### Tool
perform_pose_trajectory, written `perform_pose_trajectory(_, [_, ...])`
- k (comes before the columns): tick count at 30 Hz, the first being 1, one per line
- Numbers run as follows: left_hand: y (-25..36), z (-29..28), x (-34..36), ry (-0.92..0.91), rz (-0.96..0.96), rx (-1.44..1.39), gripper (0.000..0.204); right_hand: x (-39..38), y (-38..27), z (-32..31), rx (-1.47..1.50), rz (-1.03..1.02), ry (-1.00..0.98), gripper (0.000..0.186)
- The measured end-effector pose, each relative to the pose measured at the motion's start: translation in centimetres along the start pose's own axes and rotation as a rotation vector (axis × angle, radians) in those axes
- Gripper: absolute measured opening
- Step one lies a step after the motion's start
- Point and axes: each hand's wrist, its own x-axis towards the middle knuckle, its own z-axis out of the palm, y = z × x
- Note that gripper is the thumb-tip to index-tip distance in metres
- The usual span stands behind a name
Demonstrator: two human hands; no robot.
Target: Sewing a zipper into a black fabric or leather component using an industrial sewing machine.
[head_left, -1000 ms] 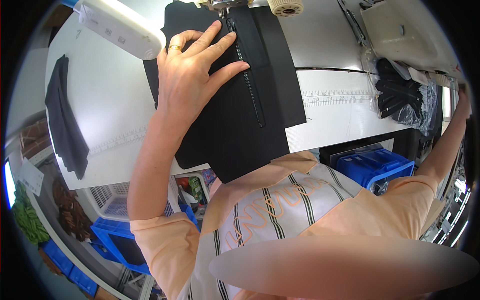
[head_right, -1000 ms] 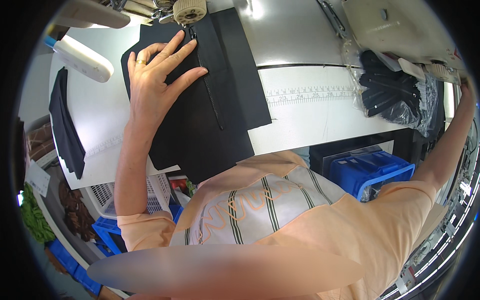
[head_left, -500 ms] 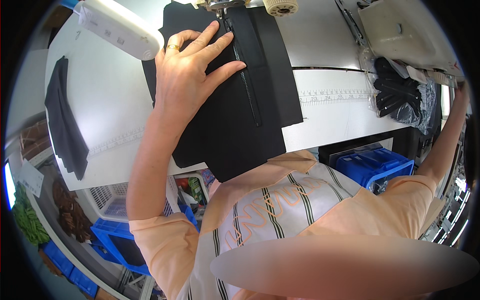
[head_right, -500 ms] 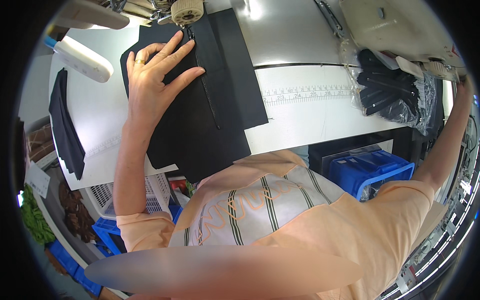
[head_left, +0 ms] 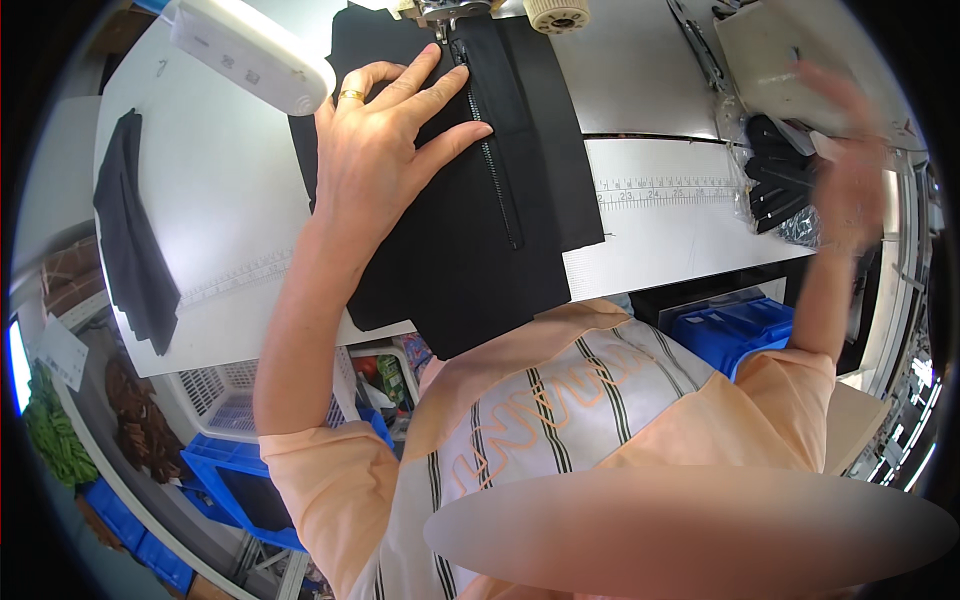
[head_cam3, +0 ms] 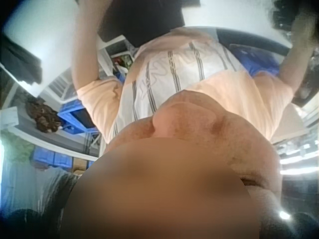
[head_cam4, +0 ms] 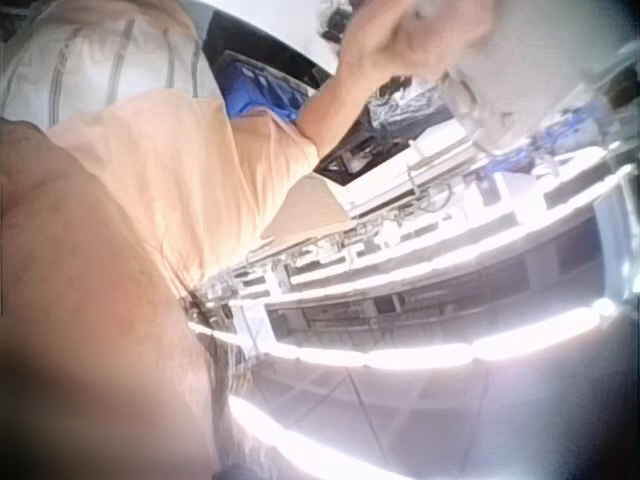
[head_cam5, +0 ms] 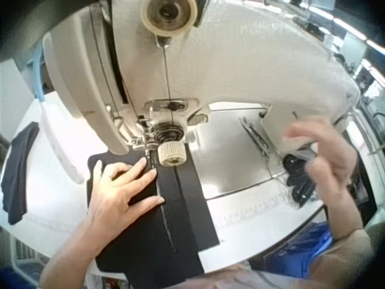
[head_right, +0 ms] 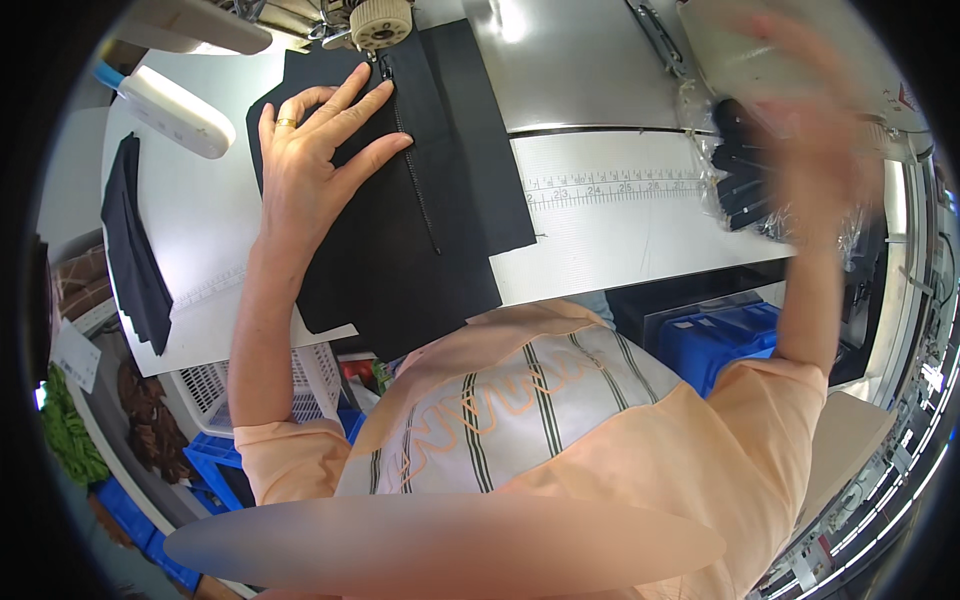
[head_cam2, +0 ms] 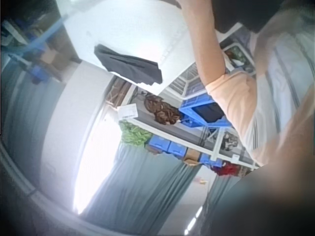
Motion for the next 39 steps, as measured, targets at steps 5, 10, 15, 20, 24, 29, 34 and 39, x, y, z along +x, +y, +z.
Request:
perform_pose_trajectory(5, [-0.8,0.2,-1.2,0.014,-0.018,0.011,0.043,9.0,-12.9,14.7,0.395,-0.644,-0.232,0.048])
perform_pose_trajectory(10, [-1.0,0.1,-1.3,0.036,0.003,0.040,0.042,11.9,-14.9,15.4,0.439,-0.681,-0.490,0.053])
perform_pose_trajectory(15, [-1.1,0.1,-1.0,0.013,-0.026,-0.023,0.044,12.4,-14.5,16.0,0.445,-0.846,-0.319,0.053])
perform_pose_trajectory(20, [-1.5,0.0,-1.0,0.047,0.032,0.034,0.042,10.4,-14.9,15.1,0.433,-0.716,-0.383,0.041])
perform_pose_trajectory(24, [-1.2,-0.1,-0.7,0.016,0.016,0.041,0.042,7.0,-13.6,17.0,0.100,-0.828,0.154,0.041])
perform_pose_trajectory(29, [-1.2,-0.2,-0.6,0.030,0.037,0.032,0.042,6.5,-13.6,16.7,0.139,-0.802,0.131,0.036])
perform_pose_trajectory(34, [-1.1,0.0,-0.7,0.027,0.028,0.044,0.042,6.5,-13.6,16.2,0.098,-0.793,0.116,0.034])
perform_pose_trajectory(39, [-0.4,0.2,-0.9,0.035,0.011,0.122,0.041,6.9,-13.1,16.4,0.143,-0.790,0.083,0.032])
